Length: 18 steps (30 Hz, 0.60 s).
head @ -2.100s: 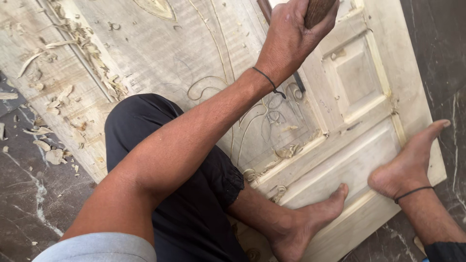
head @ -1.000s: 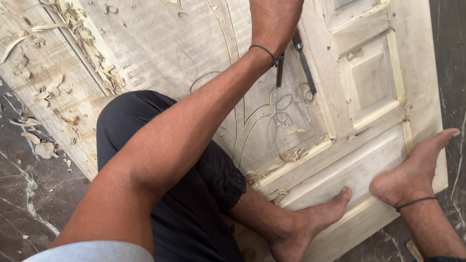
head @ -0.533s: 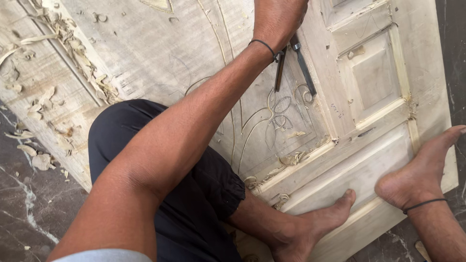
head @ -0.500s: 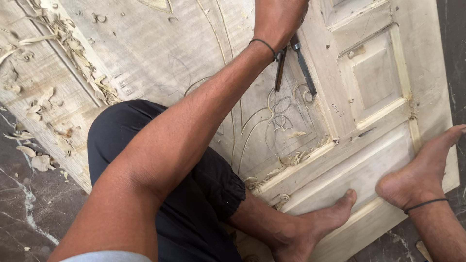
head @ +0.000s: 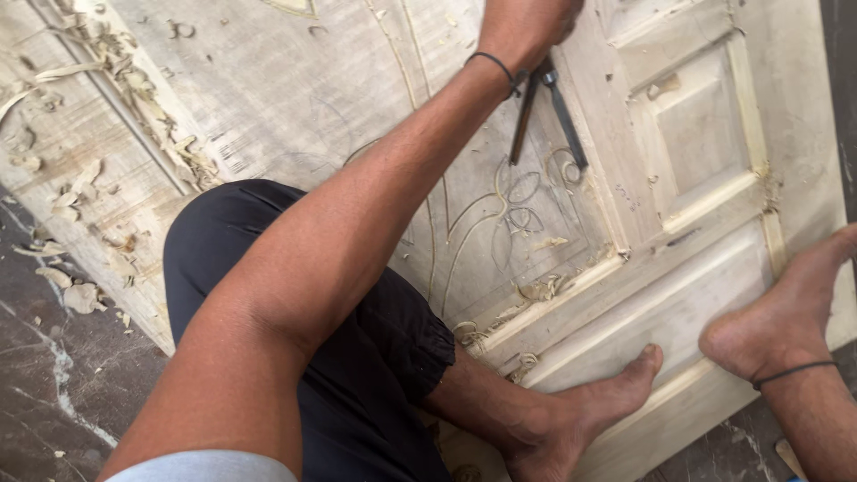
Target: The person sits on the floor beside a large carved wooden door panel and carves floral relief patterns using a chisel, striking it with a wooden mallet. They reposition the chisel along the drawn pattern, brush away shavings, and continue chiseling different sections of the panel.
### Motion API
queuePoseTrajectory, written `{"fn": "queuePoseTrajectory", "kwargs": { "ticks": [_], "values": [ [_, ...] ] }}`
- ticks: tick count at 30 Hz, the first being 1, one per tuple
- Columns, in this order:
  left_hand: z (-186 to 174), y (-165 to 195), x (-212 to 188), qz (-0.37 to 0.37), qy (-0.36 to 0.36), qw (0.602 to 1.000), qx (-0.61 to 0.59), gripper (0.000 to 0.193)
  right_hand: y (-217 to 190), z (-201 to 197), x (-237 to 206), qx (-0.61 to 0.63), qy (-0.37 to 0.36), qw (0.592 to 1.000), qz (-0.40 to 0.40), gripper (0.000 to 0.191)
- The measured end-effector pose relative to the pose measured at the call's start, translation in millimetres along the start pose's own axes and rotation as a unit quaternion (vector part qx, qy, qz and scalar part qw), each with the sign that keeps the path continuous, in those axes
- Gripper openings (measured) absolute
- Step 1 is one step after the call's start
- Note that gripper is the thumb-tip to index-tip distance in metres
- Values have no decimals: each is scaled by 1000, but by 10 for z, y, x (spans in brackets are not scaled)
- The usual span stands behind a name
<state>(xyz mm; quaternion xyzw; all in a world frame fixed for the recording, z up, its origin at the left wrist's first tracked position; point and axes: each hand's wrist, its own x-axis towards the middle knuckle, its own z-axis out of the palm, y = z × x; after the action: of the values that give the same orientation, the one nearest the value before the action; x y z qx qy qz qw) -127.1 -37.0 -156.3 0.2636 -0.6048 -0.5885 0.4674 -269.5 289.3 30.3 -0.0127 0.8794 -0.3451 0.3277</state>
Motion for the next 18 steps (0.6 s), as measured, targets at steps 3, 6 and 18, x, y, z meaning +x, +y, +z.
{"fn": "queuePoseTrajectory", "kwargs": {
  "ticks": [3,6,18],
  "values": [
    [6,1,0,-56,-10,998,-16,39,22,-49,44,-18,-22,998,-49,113],
    [-18,52,-73,-23,18,979,204,40,27,-49,70,4,-46,998,-52,112],
    [92,27,-28,-21,-5,1000,0,40,-13,9,-51,15,-15,1000,-6,110]
  ]
}}
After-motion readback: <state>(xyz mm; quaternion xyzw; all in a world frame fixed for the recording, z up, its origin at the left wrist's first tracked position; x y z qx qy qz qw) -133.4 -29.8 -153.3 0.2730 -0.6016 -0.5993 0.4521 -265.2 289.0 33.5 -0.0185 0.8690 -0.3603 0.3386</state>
